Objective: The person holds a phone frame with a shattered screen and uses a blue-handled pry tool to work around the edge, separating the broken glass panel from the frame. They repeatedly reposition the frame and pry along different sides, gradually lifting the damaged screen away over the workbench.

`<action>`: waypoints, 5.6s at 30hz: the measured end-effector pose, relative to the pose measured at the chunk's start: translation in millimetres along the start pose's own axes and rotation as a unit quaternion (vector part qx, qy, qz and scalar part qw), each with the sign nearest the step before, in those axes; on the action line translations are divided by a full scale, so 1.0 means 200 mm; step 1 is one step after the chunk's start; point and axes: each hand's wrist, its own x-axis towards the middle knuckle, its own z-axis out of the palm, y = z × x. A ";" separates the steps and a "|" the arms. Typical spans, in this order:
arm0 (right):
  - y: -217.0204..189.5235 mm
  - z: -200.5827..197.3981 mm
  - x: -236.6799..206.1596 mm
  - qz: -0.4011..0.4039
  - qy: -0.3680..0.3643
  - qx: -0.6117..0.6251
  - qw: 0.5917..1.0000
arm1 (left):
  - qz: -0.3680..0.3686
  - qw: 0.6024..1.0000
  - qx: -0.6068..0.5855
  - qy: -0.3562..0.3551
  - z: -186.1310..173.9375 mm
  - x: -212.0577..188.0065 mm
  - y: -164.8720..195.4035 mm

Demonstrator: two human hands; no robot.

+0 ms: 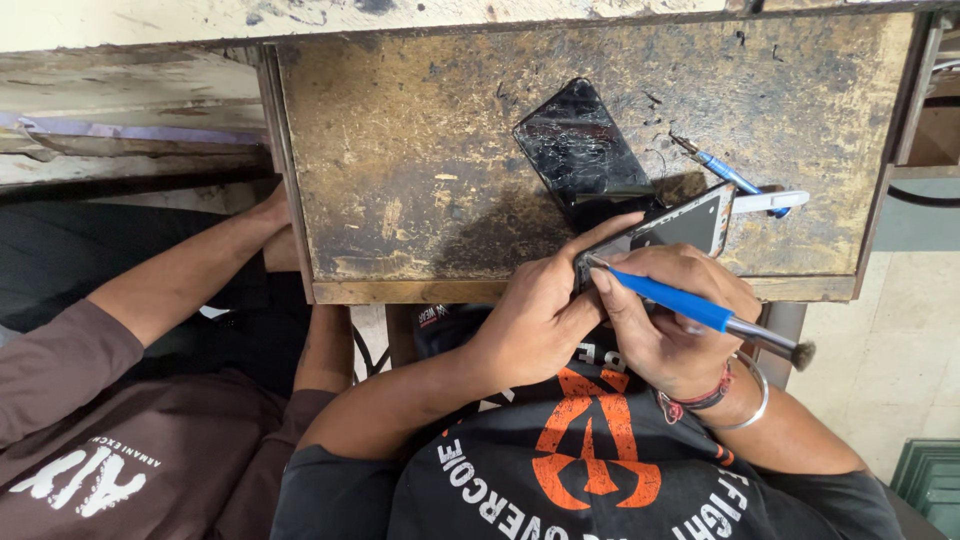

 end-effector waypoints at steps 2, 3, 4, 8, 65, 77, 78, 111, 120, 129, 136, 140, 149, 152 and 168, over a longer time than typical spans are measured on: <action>0.00 0.00 0.00 0.005 0.009 -0.013 1.000 | 0.025 1.000 -0.003 0.005 0.00 0.00 0.00; 0.01 -0.01 0.01 0.002 -0.001 0.018 1.000 | 0.050 0.999 -0.018 0.007 0.00 -0.01 0.00; 0.01 -0.01 0.02 -0.002 -0.011 0.048 0.999 | 0.076 0.997 -0.032 0.008 0.00 -0.01 -0.01; 0.03 -0.03 0.04 -0.017 -0.052 0.096 0.994 | -0.001 0.997 -0.074 -0.019 -0.01 -0.01 -0.01; 0.21 -0.10 -0.01 0.097 0.113 0.069 0.986 | 0.047 0.982 -0.181 0.018 0.05 -0.06 -0.05; 0.30 -0.15 0.07 0.136 0.123 0.126 0.975 | 0.055 0.982 -0.178 0.014 0.02 -0.06 -0.06; 0.31 -0.15 0.07 0.149 0.136 0.127 0.971 | 0.054 0.983 -0.177 0.013 0.02 -0.06 -0.06; 0.15 -0.09 0.02 0.054 0.036 0.099 0.993 | 0.077 0.990 -0.106 0.046 0.05 -0.05 -0.08; 0.15 -0.09 0.04 0.113 0.038 0.135 0.984 | 0.105 0.989 -0.088 0.047 0.05 -0.03 -0.09; 0.20 -0.12 0.14 0.169 0.125 0.155 0.965 | 0.088 0.984 -0.145 0.047 0.06 -0.04 -0.11; 0.20 -0.13 0.07 0.083 0.079 0.113 0.987 | 0.089 0.983 -0.153 0.057 0.07 -0.04 -0.11; 0.32 -0.17 0.10 0.133 0.179 0.085 0.971 | 0.094 0.981 -0.161 0.047 0.07 -0.04 -0.12; 0.20 -0.12 0.10 0.094 0.061 0.167 0.980 | 0.098 0.985 -0.135 0.048 0.05 -0.03 -0.10; 0.20 -0.17 0.21 0.179 0.165 0.152 0.958 | 0.079 0.981 -0.171 0.043 0.06 -0.03 -0.08; 0.07 -0.07 0.08 0.013 -0.037 0.090 0.995 | 0.118 0.987 -0.070 0.078 0.07 0.00 -0.10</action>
